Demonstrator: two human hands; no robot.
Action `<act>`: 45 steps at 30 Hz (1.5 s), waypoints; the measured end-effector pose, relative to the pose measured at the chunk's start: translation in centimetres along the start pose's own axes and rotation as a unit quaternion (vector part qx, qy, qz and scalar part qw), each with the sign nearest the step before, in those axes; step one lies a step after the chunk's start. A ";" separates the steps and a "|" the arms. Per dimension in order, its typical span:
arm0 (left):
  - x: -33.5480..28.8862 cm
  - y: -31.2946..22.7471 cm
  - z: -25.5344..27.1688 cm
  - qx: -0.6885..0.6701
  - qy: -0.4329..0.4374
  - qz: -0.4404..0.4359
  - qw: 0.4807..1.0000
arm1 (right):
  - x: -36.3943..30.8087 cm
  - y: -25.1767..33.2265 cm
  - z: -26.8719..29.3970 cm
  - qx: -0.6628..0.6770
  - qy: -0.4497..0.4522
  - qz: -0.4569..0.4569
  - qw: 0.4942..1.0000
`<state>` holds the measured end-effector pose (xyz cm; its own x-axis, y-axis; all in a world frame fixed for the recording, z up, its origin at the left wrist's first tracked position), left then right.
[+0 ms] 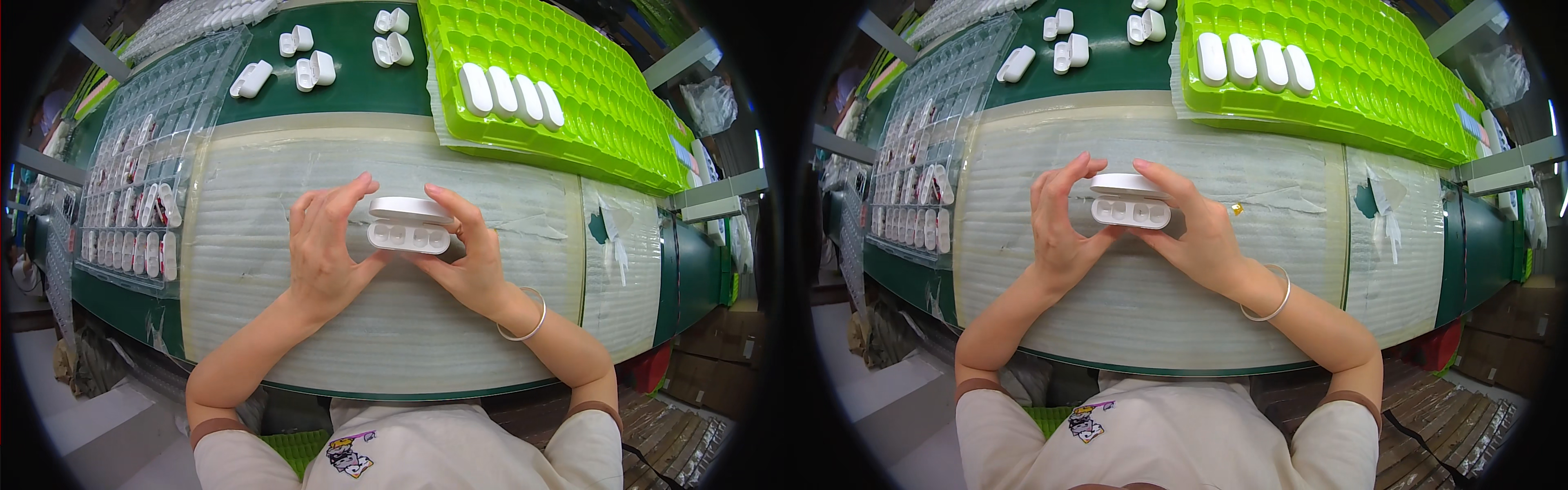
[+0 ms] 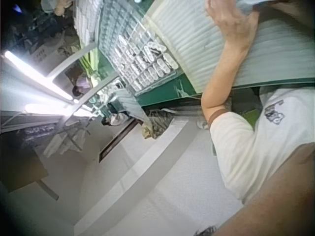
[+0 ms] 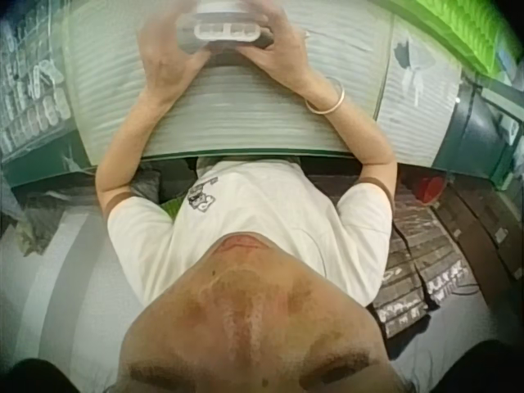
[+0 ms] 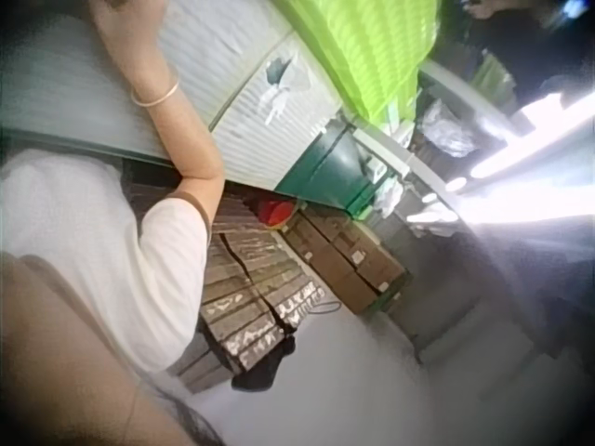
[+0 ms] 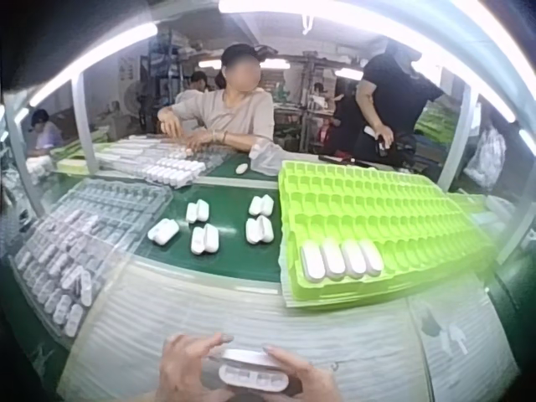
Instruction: The person assembles white earbud cases by opening them, inserting a small red component, and closing them. They repeatedly pick up cases from a green tray, perform the assembly, and place the finished units on the table.
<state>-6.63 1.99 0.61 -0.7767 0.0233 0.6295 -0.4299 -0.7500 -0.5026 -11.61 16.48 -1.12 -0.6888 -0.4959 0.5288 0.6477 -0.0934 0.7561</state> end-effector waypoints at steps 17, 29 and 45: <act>-0.2 0.0 0.4 -0.183 0.038 0.053 0.981 | 0.2 -0.7 -0.5 0.145 0.050 -0.107 0.982; 5.9 -3.2 1.3 -0.154 0.090 0.025 0.984 | 0.6 -1.3 -0.4 0.138 0.034 -0.167 0.976; 21.7 -9.3 -20.9 0.257 0.189 0.024 0.947 | 0.0 -1.9 -0.4 0.022 0.004 -0.046 0.999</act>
<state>-29.15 23.30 6.58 -0.9411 0.1429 0.3066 -0.1839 -0.9769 -0.1093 -12.73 16.34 -2.70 -0.7415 -0.4944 0.4536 0.5670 -0.1001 0.8177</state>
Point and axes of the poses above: each hand's wrist, its own x-axis towards the middle knuckle, its own z-axis out of the back of the hand, y = z × x, the point moved 6 cm from there along x, towards the middle knuckle, and after that the axes turned 4 degrees about -x, right-handed, at the moved point
